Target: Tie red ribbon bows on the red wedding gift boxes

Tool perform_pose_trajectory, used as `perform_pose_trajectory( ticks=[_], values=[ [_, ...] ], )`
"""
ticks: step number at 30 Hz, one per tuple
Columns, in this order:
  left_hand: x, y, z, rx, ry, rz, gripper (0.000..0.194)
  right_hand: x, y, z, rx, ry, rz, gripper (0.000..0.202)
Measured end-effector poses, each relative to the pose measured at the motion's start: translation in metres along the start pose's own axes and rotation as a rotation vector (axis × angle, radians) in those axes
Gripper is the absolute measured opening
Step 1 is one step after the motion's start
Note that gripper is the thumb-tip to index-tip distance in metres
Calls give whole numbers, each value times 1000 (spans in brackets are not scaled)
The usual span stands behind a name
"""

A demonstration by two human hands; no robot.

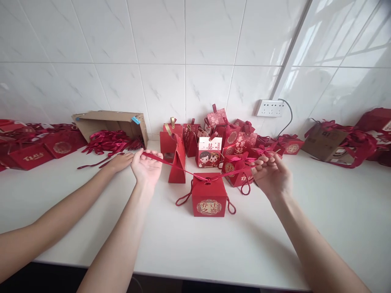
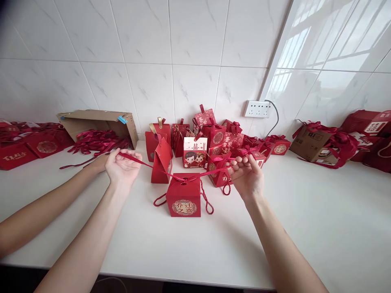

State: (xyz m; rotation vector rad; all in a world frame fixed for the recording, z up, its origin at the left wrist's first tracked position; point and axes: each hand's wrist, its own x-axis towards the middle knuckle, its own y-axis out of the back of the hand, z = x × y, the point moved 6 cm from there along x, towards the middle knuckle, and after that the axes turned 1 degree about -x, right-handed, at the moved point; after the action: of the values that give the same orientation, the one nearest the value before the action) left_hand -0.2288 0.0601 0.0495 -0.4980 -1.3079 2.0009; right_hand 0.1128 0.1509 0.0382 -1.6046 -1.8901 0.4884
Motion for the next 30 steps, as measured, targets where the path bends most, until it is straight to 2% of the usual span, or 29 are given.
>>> perform_pose_trajectory(
  ticks=[3, 5, 9, 13, 16, 19, 22, 25, 27, 30],
  values=[
    [1, 1, -1, -96, 37, -1, 25, -2, 4, 0, 99, -40, 80, 22],
    [1, 4, -4, -111, 51, 2, 27, -3, 4, -1, 117, -26, 65, 23],
    [0, 7, -10, -108, 70, 11, 28, -1, -3, -6, -48, 94, -80, 32],
    [-1, 8, -9, -77, 85, 4, 27, -2, -3, -8, -211, 119, -85, 37],
    [0, 7, -5, -26, 118, -67, 33, -2, -1, -6, -228, 33, -128, 39],
    [0, 0, 0, 42, 133, -217, 47, -3, 0, -8, -196, -28, -209, 44],
    [-8, -10, -13, 315, 200, -399, 53, -6, -7, -1, -309, -115, -292, 44],
    [-23, -16, -39, 801, 193, -576, 46, -16, -19, 23, -595, -280, -427, 37],
    [-35, -17, -57, 1073, 179, -702, 40, -23, -25, 39, -809, -328, -521, 38],
    [-47, -13, -73, 1284, 192, -828, 38, -32, -28, 56, -1038, -368, -651, 43]
  ],
)
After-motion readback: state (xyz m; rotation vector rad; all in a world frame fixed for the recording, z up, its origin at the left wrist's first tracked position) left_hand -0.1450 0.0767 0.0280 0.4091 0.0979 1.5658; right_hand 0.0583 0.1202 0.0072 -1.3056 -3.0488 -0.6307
